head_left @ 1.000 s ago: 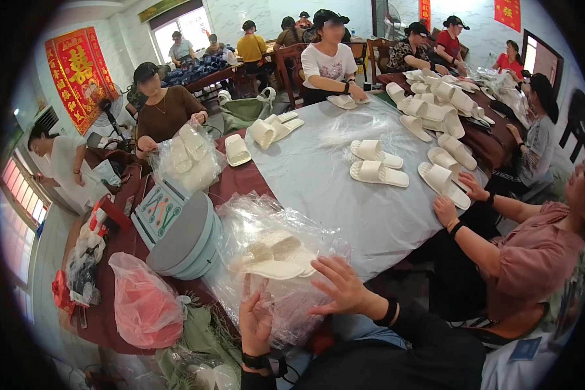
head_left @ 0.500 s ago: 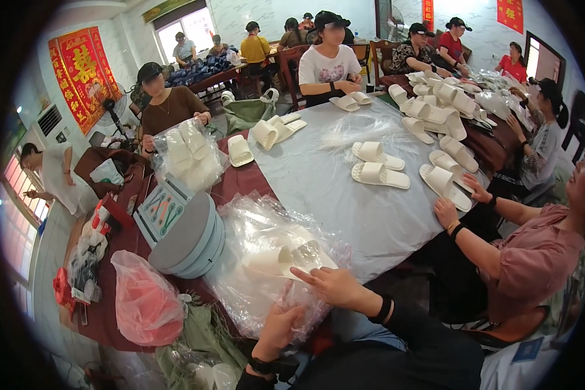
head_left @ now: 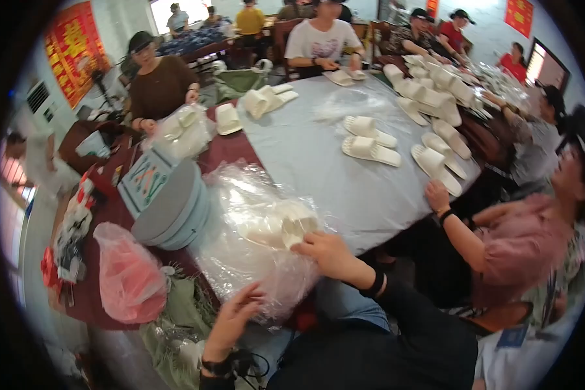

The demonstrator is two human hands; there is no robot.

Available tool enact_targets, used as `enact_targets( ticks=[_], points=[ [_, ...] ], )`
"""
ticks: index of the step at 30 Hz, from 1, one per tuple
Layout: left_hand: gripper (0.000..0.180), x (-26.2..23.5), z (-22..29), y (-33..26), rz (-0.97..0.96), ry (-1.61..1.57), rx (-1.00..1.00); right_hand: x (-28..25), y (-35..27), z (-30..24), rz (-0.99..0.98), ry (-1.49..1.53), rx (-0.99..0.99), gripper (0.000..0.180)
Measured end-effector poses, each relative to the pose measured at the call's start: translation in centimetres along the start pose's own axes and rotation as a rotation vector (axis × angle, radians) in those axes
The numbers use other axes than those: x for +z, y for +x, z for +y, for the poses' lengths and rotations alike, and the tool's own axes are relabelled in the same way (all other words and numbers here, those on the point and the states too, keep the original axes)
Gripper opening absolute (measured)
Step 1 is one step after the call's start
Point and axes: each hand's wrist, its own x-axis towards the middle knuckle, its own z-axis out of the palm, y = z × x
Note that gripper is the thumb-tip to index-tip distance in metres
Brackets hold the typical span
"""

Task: Sorting and packing white slippers into plastic bags.

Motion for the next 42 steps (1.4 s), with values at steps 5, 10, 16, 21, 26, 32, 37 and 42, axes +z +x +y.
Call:
enact_targets(
  ticks=[5, 10, 16, 21, 26, 32, 37, 42],
  points=[
    [0.035, -8.5, -3.9, -5.3, 0.592, 0.264, 0.019, -3.3, 0.4, -0.1, 0.247, 0.187, 0.040, 0.040],
    [0.040, -13.5, -13.4, -7.7, 0.709, 0.419, -0.031, -2.6, 0.9, -0.7, 0.256, 0.602, 0.059, 0.048],
    [0.043, -15.6, -19.3, -12.3, 0.759, 0.424, -0.236, -1.4, 2.2, -2.6, 0.102, 0.981, -0.153, 0.043],
    [0.046, -15.7, -22.4, -16.3, 0.846, 0.412, -0.425, 2.0, 3.9, -4.5, 0.119, 1.097, -0.314, 0.034],
    [0.049, -14.8, -24.9, -18.7, 0.938, 0.373, -0.628, 2.1, 5.4, -7.3, -0.049, 1.279, -0.395, 0.026],
    [0.058, -13.2, -26.3, -21.3, 1.072, 0.304, -0.766, 5.4, 4.6, -7.1, 0.015, 1.124, -0.313, 0.033],
    [0.045, -15.1, -32.0, -24.0, 1.162, 0.228, -0.406, 4.8, 4.9, -6.5, -0.476, 1.747, 0.151, 0.035],
    [0.072, -12.7, -26.1, -23.5, 1.493, 0.577, -0.661, 7.0, 5.7, -12.3, -0.729, 1.834, 0.104, 0.035]
  ],
)
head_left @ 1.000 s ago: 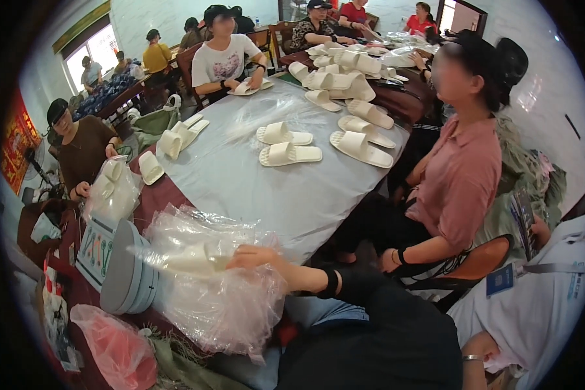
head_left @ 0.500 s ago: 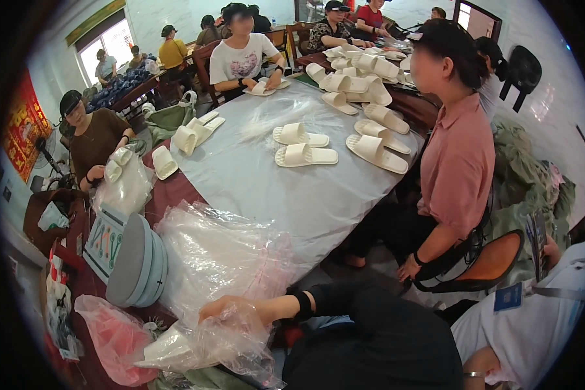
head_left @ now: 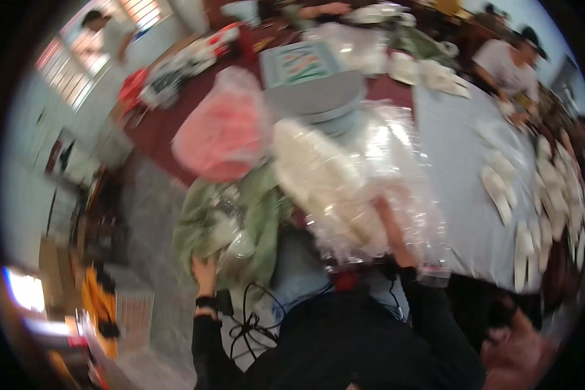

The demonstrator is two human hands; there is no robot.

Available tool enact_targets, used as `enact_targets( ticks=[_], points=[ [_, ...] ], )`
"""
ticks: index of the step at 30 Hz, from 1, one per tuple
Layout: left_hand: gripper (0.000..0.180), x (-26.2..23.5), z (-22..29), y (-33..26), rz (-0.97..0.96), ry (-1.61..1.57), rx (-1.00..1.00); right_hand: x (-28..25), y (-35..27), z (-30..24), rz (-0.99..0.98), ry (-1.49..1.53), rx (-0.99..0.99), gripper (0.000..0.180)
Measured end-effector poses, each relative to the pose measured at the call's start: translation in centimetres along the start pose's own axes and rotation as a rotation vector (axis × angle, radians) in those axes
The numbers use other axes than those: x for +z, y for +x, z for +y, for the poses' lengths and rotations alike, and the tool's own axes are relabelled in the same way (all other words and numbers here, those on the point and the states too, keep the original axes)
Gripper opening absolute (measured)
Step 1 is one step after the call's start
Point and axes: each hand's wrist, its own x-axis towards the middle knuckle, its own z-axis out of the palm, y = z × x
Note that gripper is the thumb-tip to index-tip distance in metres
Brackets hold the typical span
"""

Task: Sorting and packing white slippers into plastic bags.

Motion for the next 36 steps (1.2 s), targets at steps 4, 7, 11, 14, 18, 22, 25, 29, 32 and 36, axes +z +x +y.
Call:
enact_targets(
  ticks=[4, 7, 11, 14, 18, 22, 25, 29, 32, 36],
  points=[
    [0.084, -2.6, -1.3, -2.1, 0.102, -0.044, -0.185, -0.5, 0.1, 0.5, -0.023, -0.021, 0.027, 0.035],
    [0.085, -4.5, -1.9, -3.1, 0.130, 0.117, -0.277, 1.0, 1.1, 0.7, 0.046, -0.086, -0.015, 0.036],
    [0.085, -6.2, -3.7, -4.0, 0.227, 0.214, -0.343, 7.4, 4.4, -1.2, 0.216, -0.896, -0.084, 0.026],
    [0.083, -6.8, -1.8, -3.3, 0.490, 0.305, -0.249, 4.4, 7.8, 7.5, -0.126, -0.362, -0.383, 0.035],
    [0.050, -5.3, -2.3, -0.4, 0.395, 0.555, -0.201, 4.2, 9.6, 14.9, -0.136, -0.053, -0.032, 0.043],
    [0.022, -4.4, -15.6, 2.5, 0.211, -0.619, 0.013, 8.5, 11.2, 13.6, -0.706, -1.056, -0.323, 0.036],
    [0.030, -3.5, -11.0, 5.3, -0.019, 0.980, -0.021, 4.6, 10.7, 17.5, -0.793, -1.554, -0.480, 0.008],
    [0.036, -5.0, -12.4, 8.1, 0.163, 0.182, 0.324, 7.4, 10.5, 22.4, -0.654, -1.846, -0.354, 0.009],
    [0.043, -4.2, -8.4, 8.5, 0.016, 0.115, 0.265, 8.3, 10.9, 24.7, -0.492, -1.552, -0.598, 0.012],
    [0.053, -5.0, -3.7, 5.6, -0.179, 0.068, 0.146, 8.1, 11.0, 28.7, -0.542, -1.303, -1.148, 0.017]
  ],
)
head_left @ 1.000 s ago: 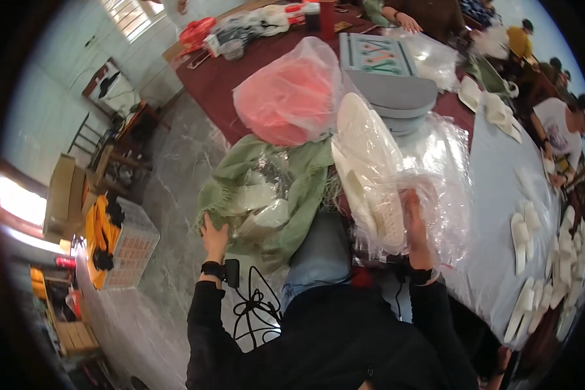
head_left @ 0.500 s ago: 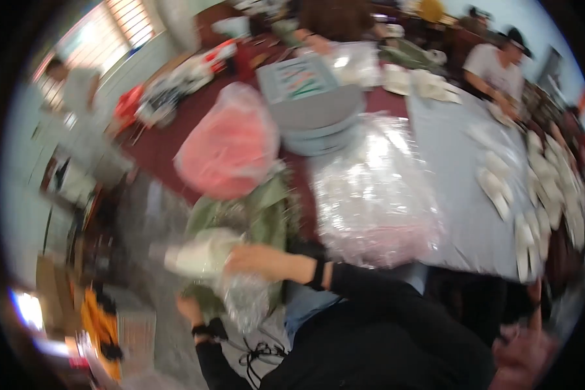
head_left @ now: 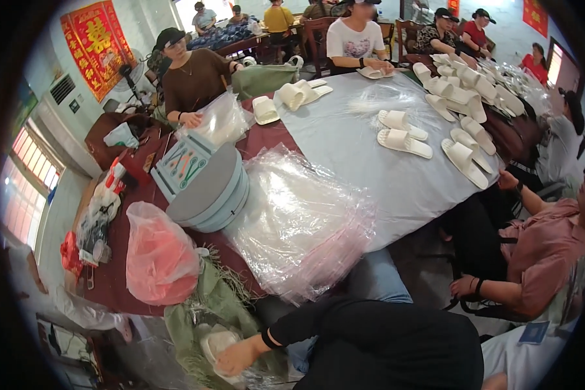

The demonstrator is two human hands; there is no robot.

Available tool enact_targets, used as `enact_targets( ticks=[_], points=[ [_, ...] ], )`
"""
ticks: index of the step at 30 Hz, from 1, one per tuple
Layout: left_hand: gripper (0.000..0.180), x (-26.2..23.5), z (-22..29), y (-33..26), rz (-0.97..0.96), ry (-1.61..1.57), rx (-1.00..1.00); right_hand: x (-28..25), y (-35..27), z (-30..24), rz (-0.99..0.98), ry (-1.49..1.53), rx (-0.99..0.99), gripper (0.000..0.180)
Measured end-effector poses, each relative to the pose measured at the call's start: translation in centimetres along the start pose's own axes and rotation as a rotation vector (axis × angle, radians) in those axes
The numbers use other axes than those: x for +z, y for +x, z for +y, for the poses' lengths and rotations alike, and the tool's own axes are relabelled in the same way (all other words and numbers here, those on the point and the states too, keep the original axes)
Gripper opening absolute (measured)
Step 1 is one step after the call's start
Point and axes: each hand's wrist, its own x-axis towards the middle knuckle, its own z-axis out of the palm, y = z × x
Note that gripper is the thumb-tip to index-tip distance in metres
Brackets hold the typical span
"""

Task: Sorting and packing white slippers into plastic bags.

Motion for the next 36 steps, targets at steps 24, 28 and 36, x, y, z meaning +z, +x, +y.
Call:
enact_targets(
  ticks=[24, 28, 36],
  points=[
    [0.053, 1.4, 9.6, -5.9, -0.246, -0.079, -0.040, -4.5, -4.6, -0.1, -0.425, 0.496, 1.036, 0.018],
    [0.051, 0.8, 9.0, -6.2, -0.277, -0.136, -0.110, -3.9, -6.6, -1.9, -0.343, 0.030, 0.638, 0.018],
    [0.042, 2.3, 6.9, -4.4, -0.040, 0.507, 0.105, -3.9, -7.8, -3.4, -0.787, -0.001, 0.502, 0.035]
  ],
)
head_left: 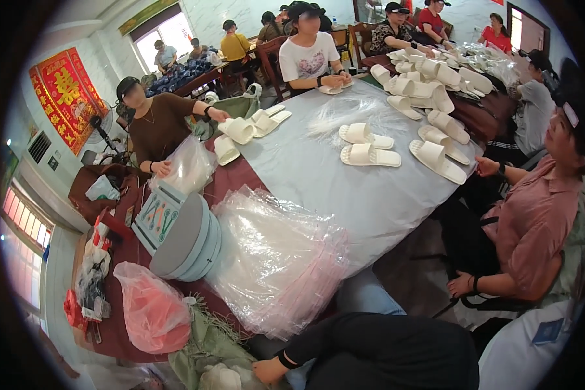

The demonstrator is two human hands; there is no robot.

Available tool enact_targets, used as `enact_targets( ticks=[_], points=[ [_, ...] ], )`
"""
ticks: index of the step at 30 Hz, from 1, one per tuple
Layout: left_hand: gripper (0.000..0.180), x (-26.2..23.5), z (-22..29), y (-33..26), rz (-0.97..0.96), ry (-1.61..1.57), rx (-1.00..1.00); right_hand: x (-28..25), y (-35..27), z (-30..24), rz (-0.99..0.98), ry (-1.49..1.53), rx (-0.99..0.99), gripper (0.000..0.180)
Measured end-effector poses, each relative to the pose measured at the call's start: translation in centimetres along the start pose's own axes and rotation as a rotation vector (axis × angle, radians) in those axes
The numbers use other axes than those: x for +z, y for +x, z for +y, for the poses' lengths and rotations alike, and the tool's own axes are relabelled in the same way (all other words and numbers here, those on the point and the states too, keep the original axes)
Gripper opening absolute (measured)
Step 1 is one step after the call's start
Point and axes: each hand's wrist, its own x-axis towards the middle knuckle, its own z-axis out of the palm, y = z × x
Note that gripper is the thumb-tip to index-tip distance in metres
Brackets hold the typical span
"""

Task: Sorting and packing white slippers into plastic bags.

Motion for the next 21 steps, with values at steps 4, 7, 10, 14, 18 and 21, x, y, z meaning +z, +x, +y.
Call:
enact_targets(
  ticks=[4, 7, 10, 14, 18, 21],
  points=[
    [0.036, 1.4, -0.8, 0.4, 0.151, 0.072, 0.002, -1.0, -1.2, 0.3, -0.085, 0.082, -0.099, 0.046],
    [0.030, 3.5, -2.9, 1.1, 0.301, 0.148, 0.002, -2.2, -2.5, 0.3, 0.201, 0.208, -0.244, 0.029],
    [0.027, 6.0, -5.3, 2.2, 0.398, 0.199, 0.010, -0.3, -2.3, -0.3, 0.253, 0.187, 0.009, 0.025],
    [0.029, 9.2, -10.4, 4.9, 0.346, 0.294, -0.220, 0.5, -0.4, -0.6, 0.215, 0.209, -0.038, 0.025],
    [0.030, 6.0, -10.7, 5.5, 0.355, 0.226, -0.157, 0.0, -1.1, -0.5, 0.114, 0.116, -0.033, 0.025],
    [0.030, -1.4, -4.4, 2.6, 0.392, 0.097, -0.014, -2.0, -2.5, -0.4, 0.107, 0.230, -0.037, 0.023]
  ],
)
